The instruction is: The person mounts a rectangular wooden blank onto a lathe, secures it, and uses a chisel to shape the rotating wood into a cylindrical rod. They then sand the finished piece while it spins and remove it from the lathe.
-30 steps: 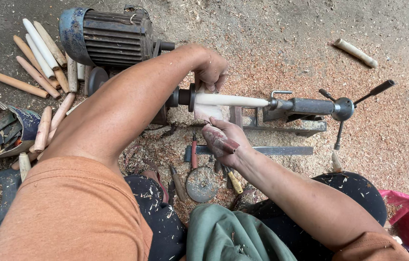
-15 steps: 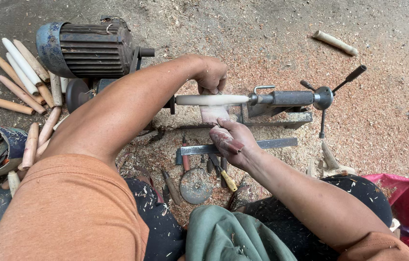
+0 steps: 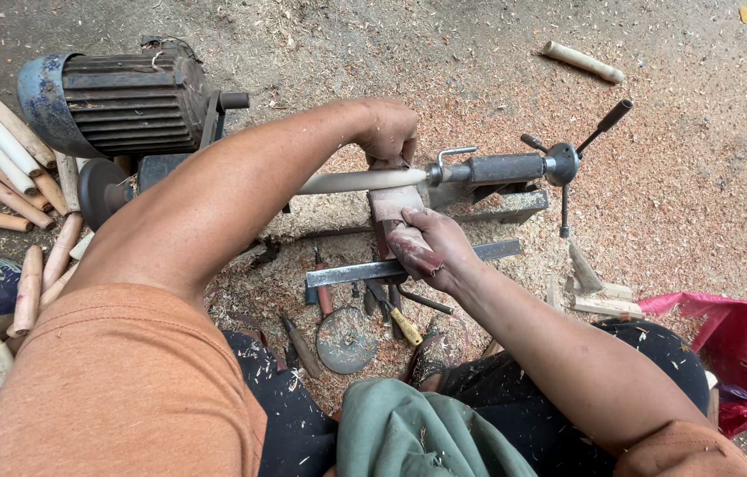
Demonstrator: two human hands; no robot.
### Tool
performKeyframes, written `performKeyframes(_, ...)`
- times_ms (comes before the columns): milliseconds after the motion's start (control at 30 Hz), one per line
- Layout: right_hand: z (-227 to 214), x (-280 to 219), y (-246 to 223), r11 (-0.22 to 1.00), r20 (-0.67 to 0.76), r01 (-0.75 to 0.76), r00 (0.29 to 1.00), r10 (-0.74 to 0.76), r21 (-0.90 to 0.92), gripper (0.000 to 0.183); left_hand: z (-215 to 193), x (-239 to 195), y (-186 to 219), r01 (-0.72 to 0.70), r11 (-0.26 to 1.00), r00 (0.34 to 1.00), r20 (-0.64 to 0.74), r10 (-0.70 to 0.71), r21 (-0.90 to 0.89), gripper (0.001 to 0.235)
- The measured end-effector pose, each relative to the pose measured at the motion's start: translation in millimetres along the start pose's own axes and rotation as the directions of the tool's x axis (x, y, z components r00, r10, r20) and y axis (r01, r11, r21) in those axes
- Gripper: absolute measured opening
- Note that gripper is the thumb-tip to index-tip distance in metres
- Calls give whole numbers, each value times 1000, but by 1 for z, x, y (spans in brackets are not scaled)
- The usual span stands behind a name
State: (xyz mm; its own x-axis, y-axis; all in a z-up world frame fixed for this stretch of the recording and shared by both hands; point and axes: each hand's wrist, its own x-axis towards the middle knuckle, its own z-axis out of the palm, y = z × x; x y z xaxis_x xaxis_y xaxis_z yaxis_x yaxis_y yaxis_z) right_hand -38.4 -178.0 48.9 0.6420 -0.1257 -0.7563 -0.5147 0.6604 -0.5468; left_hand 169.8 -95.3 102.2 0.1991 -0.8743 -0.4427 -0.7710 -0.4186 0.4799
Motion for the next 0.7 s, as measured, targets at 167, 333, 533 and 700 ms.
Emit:
performKeyframes(167, 0, 15, -15, 999, -43, -23, 999, 25, 42, 11, -13, -7, 7, 4, 997, 1000, -28, -6, -78, 24)
performKeyframes(333, -10, 26, -20, 999, -60, -33, 998, 35, 35, 9, -17, -10, 15, -74, 997, 996, -49, 72, -36, 24)
performKeyframes(533, -4, 37, -6, 979, 173, -92, 983, 60, 181, 10, -18, -18, 7, -36, 997, 999, 8, 37, -72, 24)
performKeyframes(700, 27, 40, 9, 994, 20, -107, 994, 106, 30, 11, -20, -42, -13, 88, 978, 993, 96, -71, -187, 24)
